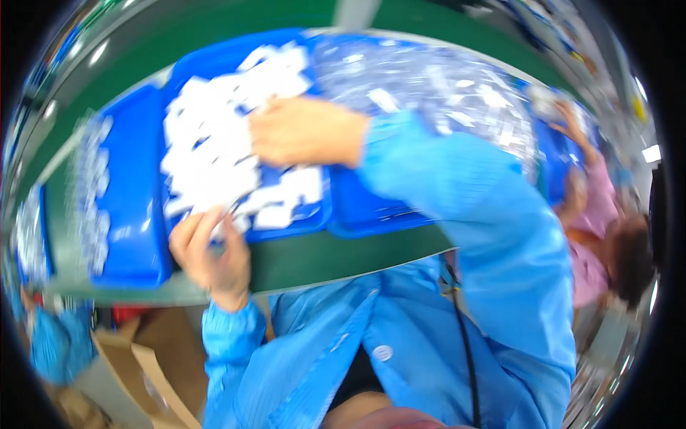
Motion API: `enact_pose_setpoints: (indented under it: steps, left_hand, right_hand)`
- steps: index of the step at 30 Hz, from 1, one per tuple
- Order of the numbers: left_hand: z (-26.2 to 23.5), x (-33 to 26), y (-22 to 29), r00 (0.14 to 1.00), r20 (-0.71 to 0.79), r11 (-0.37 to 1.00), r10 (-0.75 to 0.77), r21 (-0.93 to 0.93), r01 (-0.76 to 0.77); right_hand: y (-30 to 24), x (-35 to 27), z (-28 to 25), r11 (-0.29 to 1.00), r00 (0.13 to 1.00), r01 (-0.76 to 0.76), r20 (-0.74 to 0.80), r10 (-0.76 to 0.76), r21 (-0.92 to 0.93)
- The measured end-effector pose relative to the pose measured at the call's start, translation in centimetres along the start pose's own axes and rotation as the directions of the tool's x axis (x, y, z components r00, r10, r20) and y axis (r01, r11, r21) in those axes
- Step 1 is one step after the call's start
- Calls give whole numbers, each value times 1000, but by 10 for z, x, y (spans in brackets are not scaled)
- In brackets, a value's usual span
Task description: The person assembles small white plastic components into bundles with rubber bands by hand.
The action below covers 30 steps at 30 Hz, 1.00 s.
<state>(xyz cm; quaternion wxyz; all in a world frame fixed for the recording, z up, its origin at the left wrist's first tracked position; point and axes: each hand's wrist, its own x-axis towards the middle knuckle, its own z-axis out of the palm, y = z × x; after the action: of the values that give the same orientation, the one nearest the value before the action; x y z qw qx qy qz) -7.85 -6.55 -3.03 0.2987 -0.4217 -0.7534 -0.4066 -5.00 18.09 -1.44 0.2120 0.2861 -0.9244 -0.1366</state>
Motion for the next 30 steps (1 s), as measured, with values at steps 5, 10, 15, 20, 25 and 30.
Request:
enact_pose_setpoints:
  steps: [5, 10, 15, 20, 25, 30]
  left_hand:
    - [1, -6, -6, 999, -45, 1000, -5, 12, 5]
    - [6, -3, -4, 999, -11, 999, 37, 23, -37]
    - [8, -5, -6, 998, 10, 994, 68, 82, -68]
    - [7, -6, -7, 999, -30, 994, 42, 102, -39]
    - [9, -2, -8, 996, -19, 992, 91, 86, -89]
    - [2, -3, 3, 997, -48, 996, 63, 66, -59]
  right_hand:
    - [-5, 17, -2, 1000, 991, -7, -131, 7, -1]
    - [-7, 19, -12, 986, 926, -120, 346, 152, -113]
    - [-7, 17, -5, 990, 952, -137, 271, 143, -38]
    - [-3, 16, -8, 983, 971, -171, 157, 179, -67]
    - [-1, 8, 17, 986, 986, -153, 55, 156, -60]
    - [-4, 13, -17, 916, 962, -203, -106, 253, 346]
